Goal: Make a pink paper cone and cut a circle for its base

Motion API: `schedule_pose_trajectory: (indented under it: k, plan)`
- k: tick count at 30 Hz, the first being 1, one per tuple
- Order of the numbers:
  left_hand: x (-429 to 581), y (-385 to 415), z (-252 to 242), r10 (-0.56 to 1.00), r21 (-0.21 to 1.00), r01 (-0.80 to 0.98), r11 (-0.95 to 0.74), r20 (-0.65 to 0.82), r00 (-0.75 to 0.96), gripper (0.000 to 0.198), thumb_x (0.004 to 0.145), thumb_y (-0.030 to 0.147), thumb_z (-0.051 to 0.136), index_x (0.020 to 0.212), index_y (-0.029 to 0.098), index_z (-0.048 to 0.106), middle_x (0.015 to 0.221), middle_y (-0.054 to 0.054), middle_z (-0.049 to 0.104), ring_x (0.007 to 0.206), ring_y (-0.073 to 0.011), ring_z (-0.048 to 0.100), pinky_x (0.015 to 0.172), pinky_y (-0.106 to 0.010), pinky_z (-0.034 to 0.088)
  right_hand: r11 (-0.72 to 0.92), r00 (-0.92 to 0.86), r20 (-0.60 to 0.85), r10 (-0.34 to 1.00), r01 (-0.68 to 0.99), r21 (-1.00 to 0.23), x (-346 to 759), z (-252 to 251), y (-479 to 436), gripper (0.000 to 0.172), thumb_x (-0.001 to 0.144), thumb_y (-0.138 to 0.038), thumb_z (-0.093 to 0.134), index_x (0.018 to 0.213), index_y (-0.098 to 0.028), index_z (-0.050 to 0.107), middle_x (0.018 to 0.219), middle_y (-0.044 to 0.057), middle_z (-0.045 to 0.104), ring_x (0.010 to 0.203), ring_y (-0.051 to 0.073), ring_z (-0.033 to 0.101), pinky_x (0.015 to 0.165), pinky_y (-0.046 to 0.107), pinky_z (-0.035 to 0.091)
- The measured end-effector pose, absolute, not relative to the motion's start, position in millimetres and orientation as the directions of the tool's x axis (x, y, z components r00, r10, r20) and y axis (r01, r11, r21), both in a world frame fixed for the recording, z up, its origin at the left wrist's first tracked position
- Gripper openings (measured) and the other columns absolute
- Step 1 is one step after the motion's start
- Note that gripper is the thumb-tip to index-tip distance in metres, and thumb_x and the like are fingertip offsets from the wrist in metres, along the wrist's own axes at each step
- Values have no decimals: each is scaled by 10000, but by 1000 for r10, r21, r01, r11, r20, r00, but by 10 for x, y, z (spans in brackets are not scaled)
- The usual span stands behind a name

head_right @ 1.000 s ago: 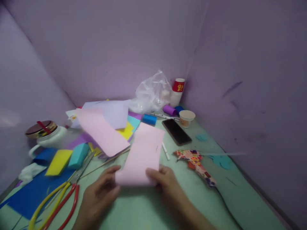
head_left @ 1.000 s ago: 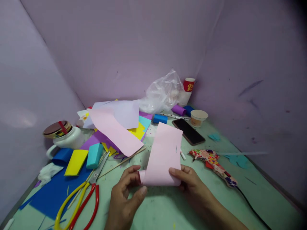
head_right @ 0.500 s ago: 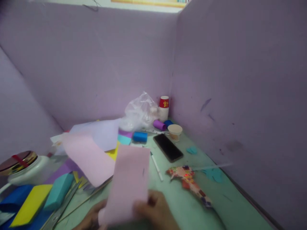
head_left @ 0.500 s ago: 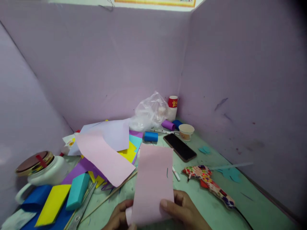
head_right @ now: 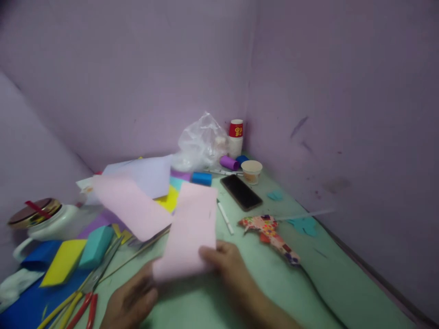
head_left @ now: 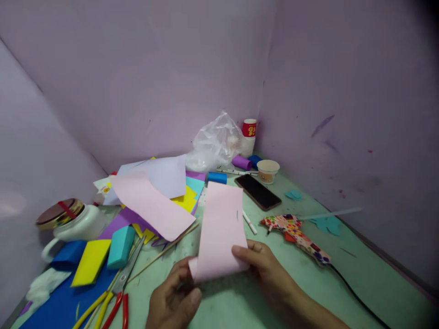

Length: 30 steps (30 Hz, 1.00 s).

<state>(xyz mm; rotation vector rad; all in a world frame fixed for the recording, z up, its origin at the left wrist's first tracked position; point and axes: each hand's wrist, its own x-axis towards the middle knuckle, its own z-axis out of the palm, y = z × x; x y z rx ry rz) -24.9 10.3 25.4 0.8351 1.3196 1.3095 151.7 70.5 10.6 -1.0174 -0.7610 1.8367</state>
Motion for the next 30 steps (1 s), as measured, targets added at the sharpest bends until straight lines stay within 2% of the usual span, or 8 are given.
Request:
schedule_pose_trajectory:
  k: [2,5,7,9,16,19,23,30]
  plan:
    - [-277,85,272,960,972,-211,107,-156,-231,508,524,549,748,856,165,722,1073,-114,659,999,-315,577,758,-322,505,-448,-257,-367,894,-497,-743,1526,163,721,225,569,-294,768,654,-106,678,558,30,617,549,131,538,503,214,403]
    - [-323,71,319,927,973,-231,-8,-80,-367,541,564,566,721,945,182,694,1093,-106,643,977,-271,556,657,-267,509,-470,-178,-467,866,-606,-642,1554,220,772,146,570,-202,756,619,-127,640,518,-16,566,448,70,449,350,147,294]
    - [-344,70,348,911,972,-227,-64,-36,-412,501,587,493,737,981,192,665,1116,-96,628,938,-237,559,641,-253,512,-509,-183,-524,832,-626,-591,1565,249,797,125,599,-169,731,664,-129,631,527,-25,555,425,53,428,301,123,226]
    - [-346,67,354,923,975,-212,-64,-23,-384,489,588,404,759,1010,192,634,1124,-97,618,907,-220,573,644,-256,514,-550,-228,-538,812,-608,-572,1557,274,791,122,625,-157,709,704,-130,620,535,-23,554,423,52,435,287,110,217]
    - [-244,26,258,991,978,-210,-5,-23,-129,634,635,335,750,1188,193,474,1089,-99,602,782,-179,597,592,-254,495,-628,-326,-542,775,-489,-605,1414,256,613,134,648,-164,701,745,-126,618,542,5,573,426,85,455,278,141,272]
    - [-218,23,244,985,977,-210,-35,-3,-175,601,632,302,754,1149,190,468,1093,-89,612,789,-173,610,639,-263,506,-624,-331,-530,781,-452,-637,1394,215,592,157,643,-175,714,760,-125,622,543,6,577,423,83,452,274,143,264]
    - [-209,20,262,978,982,-182,-49,10,-208,501,637,296,739,1053,165,493,886,-38,636,636,-127,579,522,-220,468,-598,-323,-504,801,-433,-674,1409,187,609,158,632,-186,728,727,-126,617,513,-7,552,406,70,426,279,147,252]
    - [-204,33,260,983,986,-157,-50,22,-180,485,639,289,730,1041,152,497,797,-8,620,598,-111,553,486,-199,441,-554,-322,-453,831,-416,-721,1395,174,595,169,608,-207,746,679,-129,615,499,-12,534,409,66,402,294,159,220]
